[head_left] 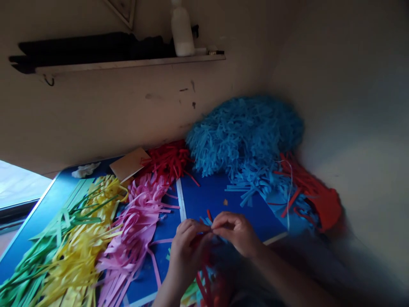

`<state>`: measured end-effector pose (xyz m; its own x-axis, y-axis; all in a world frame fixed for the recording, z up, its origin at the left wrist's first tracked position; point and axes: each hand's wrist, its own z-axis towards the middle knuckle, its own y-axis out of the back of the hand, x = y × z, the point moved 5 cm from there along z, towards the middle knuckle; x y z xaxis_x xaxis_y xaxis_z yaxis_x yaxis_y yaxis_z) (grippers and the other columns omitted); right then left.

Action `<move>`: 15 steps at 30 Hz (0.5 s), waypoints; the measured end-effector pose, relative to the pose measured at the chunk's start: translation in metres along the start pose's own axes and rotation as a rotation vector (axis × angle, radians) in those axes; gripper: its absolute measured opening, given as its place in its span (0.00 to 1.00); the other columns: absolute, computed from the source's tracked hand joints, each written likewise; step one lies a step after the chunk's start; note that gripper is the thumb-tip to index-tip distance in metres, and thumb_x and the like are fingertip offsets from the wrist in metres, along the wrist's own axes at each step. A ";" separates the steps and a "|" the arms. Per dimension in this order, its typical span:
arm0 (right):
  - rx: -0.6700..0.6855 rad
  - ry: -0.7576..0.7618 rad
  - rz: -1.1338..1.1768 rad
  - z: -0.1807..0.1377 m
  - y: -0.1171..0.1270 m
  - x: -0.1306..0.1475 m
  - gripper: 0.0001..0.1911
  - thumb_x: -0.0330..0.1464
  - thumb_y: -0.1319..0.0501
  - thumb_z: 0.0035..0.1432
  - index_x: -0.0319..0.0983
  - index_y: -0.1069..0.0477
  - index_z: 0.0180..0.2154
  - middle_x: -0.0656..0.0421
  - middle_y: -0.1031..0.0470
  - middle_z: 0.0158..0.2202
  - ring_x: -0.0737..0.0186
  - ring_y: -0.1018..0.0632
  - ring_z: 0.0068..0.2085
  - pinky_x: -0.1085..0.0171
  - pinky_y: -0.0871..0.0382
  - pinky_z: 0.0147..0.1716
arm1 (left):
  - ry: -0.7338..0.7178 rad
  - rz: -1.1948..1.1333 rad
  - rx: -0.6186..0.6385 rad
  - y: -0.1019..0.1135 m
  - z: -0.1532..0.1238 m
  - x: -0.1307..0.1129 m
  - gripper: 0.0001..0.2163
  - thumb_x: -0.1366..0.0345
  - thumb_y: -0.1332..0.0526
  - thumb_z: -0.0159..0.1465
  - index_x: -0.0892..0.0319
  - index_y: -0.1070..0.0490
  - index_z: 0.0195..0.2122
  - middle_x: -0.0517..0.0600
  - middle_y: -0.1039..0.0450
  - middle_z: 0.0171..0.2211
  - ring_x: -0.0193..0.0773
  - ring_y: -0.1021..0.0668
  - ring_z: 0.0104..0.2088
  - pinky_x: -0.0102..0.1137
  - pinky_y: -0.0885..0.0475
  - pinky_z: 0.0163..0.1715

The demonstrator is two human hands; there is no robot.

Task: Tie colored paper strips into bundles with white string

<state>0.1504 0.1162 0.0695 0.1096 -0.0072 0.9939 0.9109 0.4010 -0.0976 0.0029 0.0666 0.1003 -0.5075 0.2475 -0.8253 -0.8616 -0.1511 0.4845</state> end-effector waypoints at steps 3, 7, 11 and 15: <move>-0.045 -0.044 0.018 -0.003 0.003 -0.005 0.05 0.34 0.30 0.49 0.41 0.22 0.31 0.61 0.22 0.28 0.64 0.23 0.31 0.67 0.30 0.34 | -0.026 -0.011 -0.010 0.002 -0.001 -0.001 0.06 0.63 0.38 0.63 0.57 0.26 0.31 0.50 0.25 0.28 0.37 0.23 0.31 0.31 0.29 0.33; -0.110 0.030 -0.043 -0.005 0.009 0.001 0.05 0.33 0.32 0.52 0.40 0.24 0.33 0.61 0.22 0.29 0.64 0.23 0.32 0.66 0.29 0.37 | -0.069 0.072 -0.038 0.006 -0.005 0.000 0.03 0.65 0.38 0.63 0.56 0.27 0.32 0.48 0.24 0.29 0.37 0.23 0.31 0.32 0.30 0.34; -0.130 0.093 -0.088 -0.008 0.009 0.008 0.06 0.31 0.33 0.53 0.41 0.26 0.35 0.61 0.22 0.30 0.64 0.21 0.34 0.65 0.28 0.42 | -0.221 0.219 -0.107 0.007 -0.009 -0.009 0.08 0.68 0.35 0.61 0.54 0.28 0.42 0.48 0.21 0.37 0.39 0.20 0.39 0.37 0.32 0.48; -0.143 0.136 -0.106 -0.012 0.006 0.009 0.06 0.32 0.33 0.55 0.41 0.27 0.37 0.61 0.21 0.31 0.64 0.21 0.34 0.67 0.27 0.40 | -0.315 0.249 -0.142 0.001 -0.010 -0.018 0.07 0.73 0.38 0.63 0.53 0.28 0.37 0.42 0.21 0.32 0.32 0.20 0.34 0.35 0.38 0.55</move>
<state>0.1612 0.1072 0.0769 0.0542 -0.1693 0.9841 0.9663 0.2573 -0.0090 0.0110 0.0521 0.1131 -0.6958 0.4639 -0.5482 -0.7144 -0.3683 0.5950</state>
